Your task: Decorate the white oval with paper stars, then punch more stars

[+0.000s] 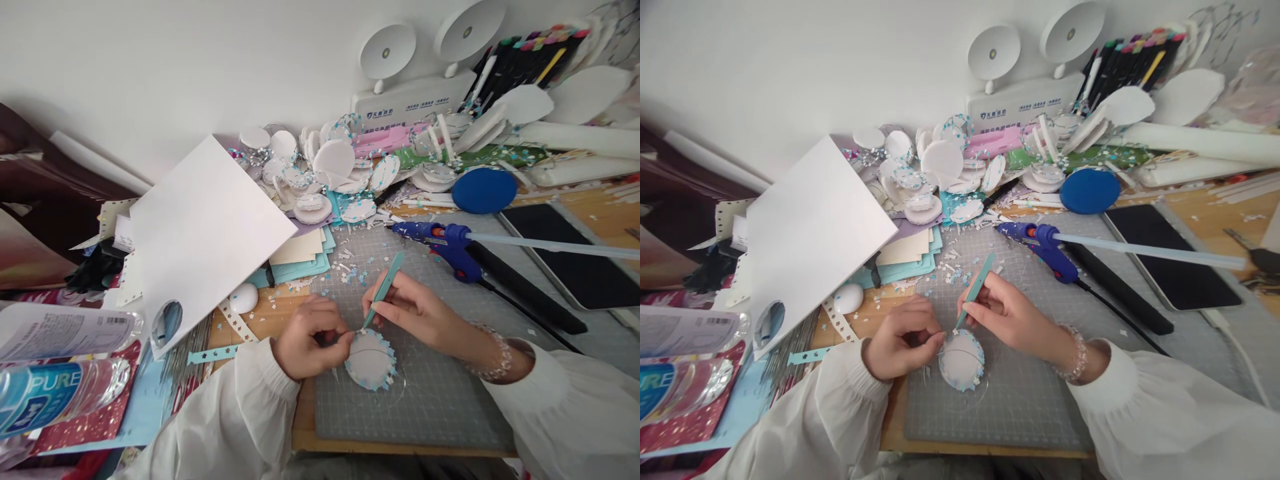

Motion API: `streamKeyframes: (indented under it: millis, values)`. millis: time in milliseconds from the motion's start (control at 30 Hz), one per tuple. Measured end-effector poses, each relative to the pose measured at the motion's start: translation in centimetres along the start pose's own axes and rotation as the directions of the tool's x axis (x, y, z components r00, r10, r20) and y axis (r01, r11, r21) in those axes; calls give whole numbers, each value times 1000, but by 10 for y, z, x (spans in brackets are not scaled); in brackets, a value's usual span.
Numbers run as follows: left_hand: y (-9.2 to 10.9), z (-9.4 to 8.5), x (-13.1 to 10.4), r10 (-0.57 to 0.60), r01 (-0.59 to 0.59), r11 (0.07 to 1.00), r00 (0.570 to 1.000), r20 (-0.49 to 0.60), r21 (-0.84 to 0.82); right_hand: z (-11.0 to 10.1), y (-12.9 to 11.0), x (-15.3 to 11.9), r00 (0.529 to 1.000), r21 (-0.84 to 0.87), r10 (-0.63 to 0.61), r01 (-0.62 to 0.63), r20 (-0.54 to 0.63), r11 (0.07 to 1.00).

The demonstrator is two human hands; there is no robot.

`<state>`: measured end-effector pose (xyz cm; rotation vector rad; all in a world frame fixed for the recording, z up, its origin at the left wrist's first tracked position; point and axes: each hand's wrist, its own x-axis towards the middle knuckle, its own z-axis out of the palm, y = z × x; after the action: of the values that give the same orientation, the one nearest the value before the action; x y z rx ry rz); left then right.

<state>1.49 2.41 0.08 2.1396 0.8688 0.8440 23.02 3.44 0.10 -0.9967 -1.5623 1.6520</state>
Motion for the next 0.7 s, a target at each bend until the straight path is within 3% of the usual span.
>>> streamKeyframes:
  millis: [700]
  values:
    - [1, 0, 0, -15, 15, 1000, 1000, 3, 8, 1, -2, 0, 1000, -1, -5, 5, -19, 1000]
